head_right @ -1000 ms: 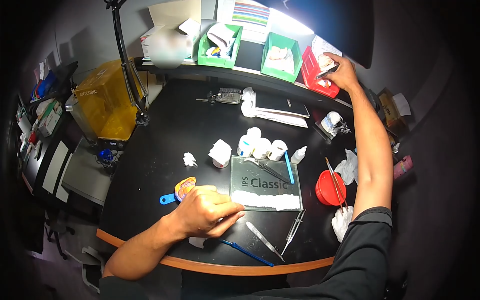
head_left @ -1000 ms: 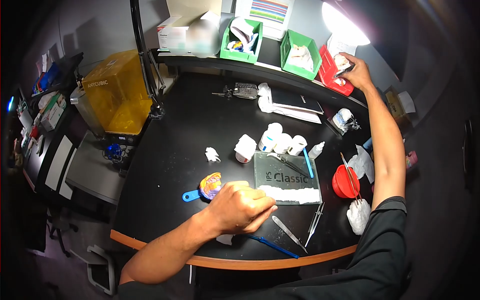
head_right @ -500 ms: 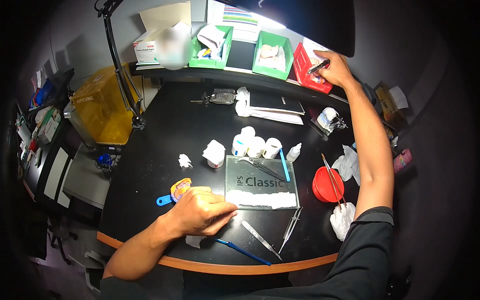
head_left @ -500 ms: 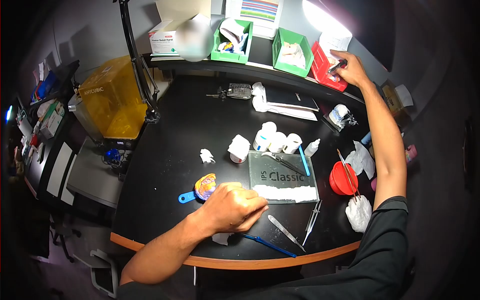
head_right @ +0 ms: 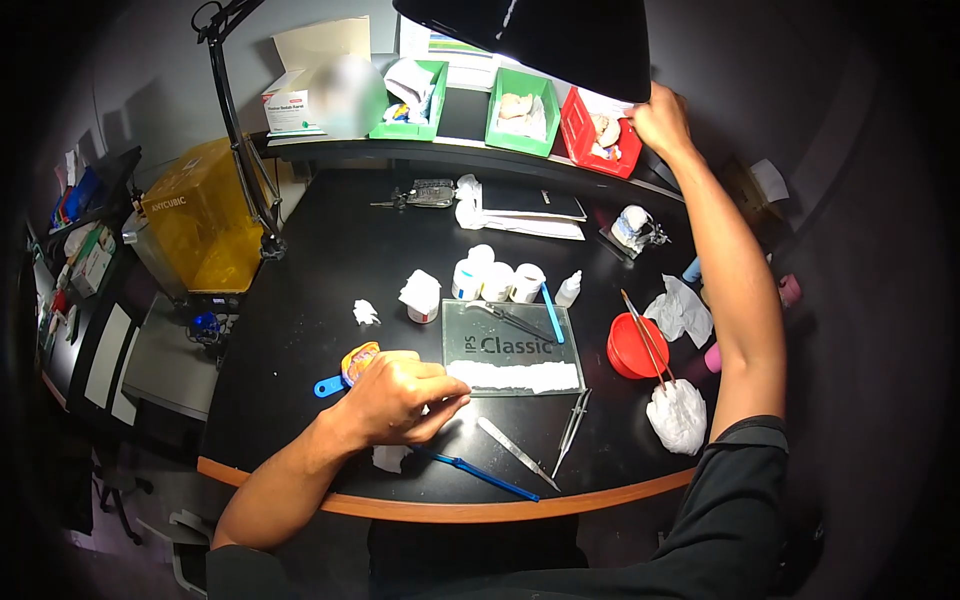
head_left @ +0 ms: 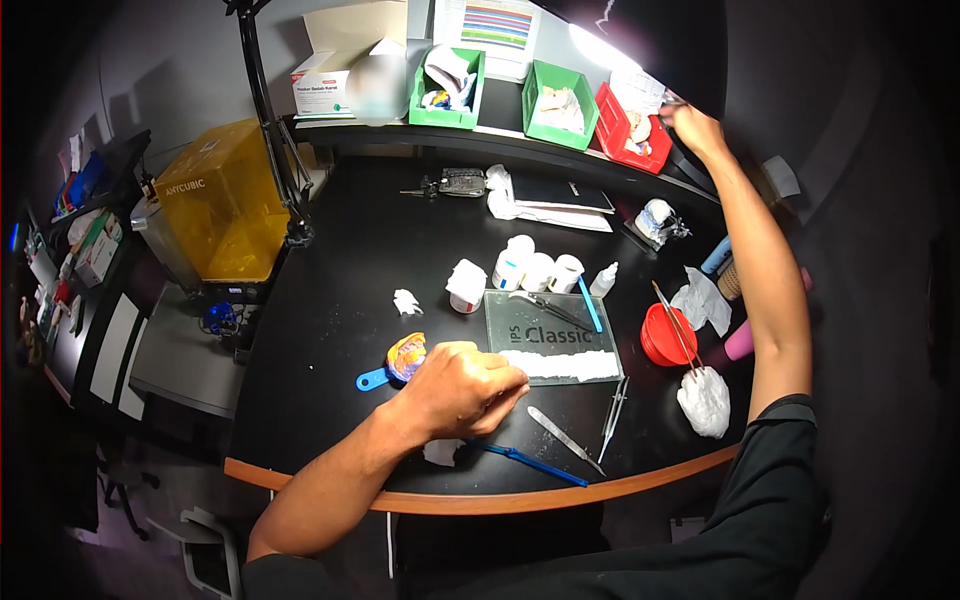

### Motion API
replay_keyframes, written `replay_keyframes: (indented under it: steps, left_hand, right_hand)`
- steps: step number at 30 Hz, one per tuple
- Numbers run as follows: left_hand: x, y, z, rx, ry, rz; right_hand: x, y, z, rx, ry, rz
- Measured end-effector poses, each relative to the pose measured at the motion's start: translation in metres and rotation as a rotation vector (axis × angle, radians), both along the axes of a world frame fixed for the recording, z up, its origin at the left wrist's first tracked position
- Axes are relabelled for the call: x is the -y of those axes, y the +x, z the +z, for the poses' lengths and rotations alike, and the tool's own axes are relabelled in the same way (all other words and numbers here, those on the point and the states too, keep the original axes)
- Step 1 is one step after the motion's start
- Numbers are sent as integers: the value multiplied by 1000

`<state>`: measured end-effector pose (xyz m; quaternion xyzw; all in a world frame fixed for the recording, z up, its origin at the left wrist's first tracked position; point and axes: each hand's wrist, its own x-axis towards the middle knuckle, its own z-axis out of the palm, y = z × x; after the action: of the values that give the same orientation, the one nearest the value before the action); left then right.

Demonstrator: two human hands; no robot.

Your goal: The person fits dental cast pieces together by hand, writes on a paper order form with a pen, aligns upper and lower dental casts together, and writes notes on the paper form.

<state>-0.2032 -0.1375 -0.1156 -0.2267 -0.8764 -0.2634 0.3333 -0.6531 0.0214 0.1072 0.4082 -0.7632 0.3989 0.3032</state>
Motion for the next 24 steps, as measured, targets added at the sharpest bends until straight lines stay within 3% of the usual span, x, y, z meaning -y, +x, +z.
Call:
replay_keyframes:
  steps: [2,5,8,10,16,24]
  left_hand:
    - [1,-1,-3,22,-1,-8]
    - [1,0,-3,38,-2,-6]
    - [1,0,-5,23,-25,-8]
    - [1,1,-4,12,-25,-6]
    - [2,0,-4,-8,-25,2]
    - [4,0,-6,14,-40,9]
  right_hand:
    - [9,-14,2,40,191,-7]
    - [53,85,10,283,391,-16]
    - [88,30,-6,-290,545,6]
    - [105,38,-6,-386,628,-37]
    - [145,39,-1,-308,914,-155]
    - [164,51,-11,-262,981,-247]
